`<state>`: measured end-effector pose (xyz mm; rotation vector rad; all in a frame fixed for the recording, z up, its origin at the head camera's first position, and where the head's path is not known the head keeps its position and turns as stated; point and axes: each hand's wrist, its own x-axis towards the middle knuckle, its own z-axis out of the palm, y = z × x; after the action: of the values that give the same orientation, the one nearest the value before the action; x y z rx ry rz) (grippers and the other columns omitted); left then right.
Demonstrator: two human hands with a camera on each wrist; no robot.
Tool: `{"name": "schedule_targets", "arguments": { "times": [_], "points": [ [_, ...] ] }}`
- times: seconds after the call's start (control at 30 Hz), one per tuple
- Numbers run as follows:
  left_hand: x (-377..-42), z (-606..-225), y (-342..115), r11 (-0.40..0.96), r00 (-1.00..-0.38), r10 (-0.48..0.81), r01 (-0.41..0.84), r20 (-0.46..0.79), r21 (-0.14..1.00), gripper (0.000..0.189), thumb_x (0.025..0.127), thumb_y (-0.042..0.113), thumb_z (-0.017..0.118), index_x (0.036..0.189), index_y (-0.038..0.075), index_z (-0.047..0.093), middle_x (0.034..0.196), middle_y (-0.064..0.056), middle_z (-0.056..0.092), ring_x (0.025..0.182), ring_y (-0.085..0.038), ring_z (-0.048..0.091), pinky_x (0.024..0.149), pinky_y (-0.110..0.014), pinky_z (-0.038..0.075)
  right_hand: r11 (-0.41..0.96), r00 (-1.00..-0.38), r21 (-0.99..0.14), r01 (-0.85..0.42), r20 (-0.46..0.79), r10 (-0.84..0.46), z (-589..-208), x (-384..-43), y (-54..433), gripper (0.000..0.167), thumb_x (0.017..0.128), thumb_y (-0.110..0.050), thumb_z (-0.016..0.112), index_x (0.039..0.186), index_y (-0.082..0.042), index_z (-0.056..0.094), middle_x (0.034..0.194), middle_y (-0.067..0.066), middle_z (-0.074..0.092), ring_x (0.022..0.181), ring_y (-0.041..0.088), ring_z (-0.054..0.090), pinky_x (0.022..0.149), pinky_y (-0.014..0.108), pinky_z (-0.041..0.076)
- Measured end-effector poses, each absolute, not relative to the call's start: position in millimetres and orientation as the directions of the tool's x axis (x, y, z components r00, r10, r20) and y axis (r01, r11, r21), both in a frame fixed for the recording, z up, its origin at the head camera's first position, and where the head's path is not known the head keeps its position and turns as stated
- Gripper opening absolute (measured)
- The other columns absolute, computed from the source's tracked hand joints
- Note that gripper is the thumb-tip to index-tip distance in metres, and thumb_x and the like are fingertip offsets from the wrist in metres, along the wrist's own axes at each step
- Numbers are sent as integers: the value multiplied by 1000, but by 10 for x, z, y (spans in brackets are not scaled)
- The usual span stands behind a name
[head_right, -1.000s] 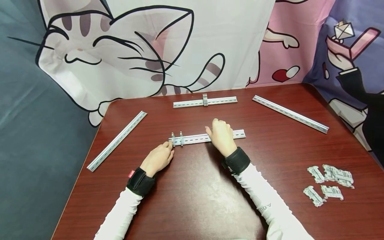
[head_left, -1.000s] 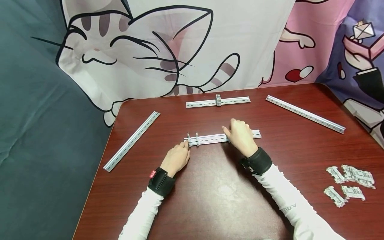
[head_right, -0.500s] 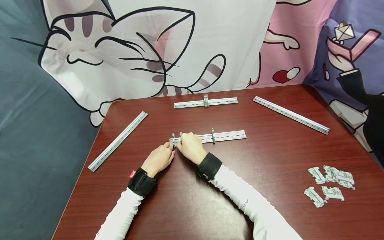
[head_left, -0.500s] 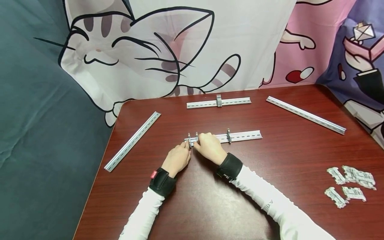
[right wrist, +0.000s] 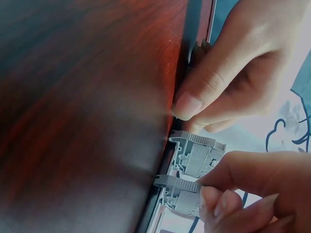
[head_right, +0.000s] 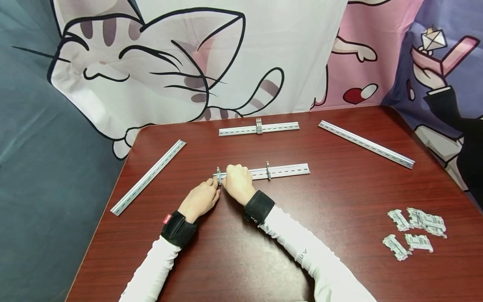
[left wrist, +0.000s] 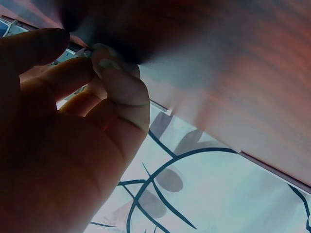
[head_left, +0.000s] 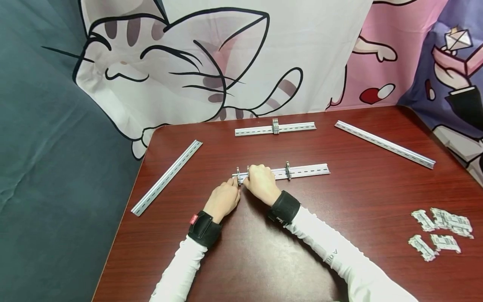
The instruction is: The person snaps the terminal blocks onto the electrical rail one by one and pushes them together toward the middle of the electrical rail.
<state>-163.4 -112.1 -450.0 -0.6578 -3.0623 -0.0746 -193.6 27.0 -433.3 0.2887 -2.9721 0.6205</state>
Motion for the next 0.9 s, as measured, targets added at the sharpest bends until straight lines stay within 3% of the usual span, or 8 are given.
{"name": "schedule_targets", "arguments": {
  "times": [0.33,0.9],
  "points": [
    [-1626,-4493,-1106,910,-909,415,415,42,4,44,94,21,56,128,-8,56,108,-18,65,85,-31,66,70,-41,55,893,-985,-418,-166,120,-127,-4330,-1940,291,28,72,-14,69,51,-13,51,66,13,68,64,37,67,53,46,52],
    [-1640,-4481,-1116,919,-920,392,390,-20,50,46,96,22,53,133,-6,52,121,-19,62,100,-32,66,81,-43,54,904,-989,-410,-124,125,-79,-4346,-1942,554,32,71,-14,67,48,-17,44,60,10,63,60,36,65,50,47,50]
  ]
}}
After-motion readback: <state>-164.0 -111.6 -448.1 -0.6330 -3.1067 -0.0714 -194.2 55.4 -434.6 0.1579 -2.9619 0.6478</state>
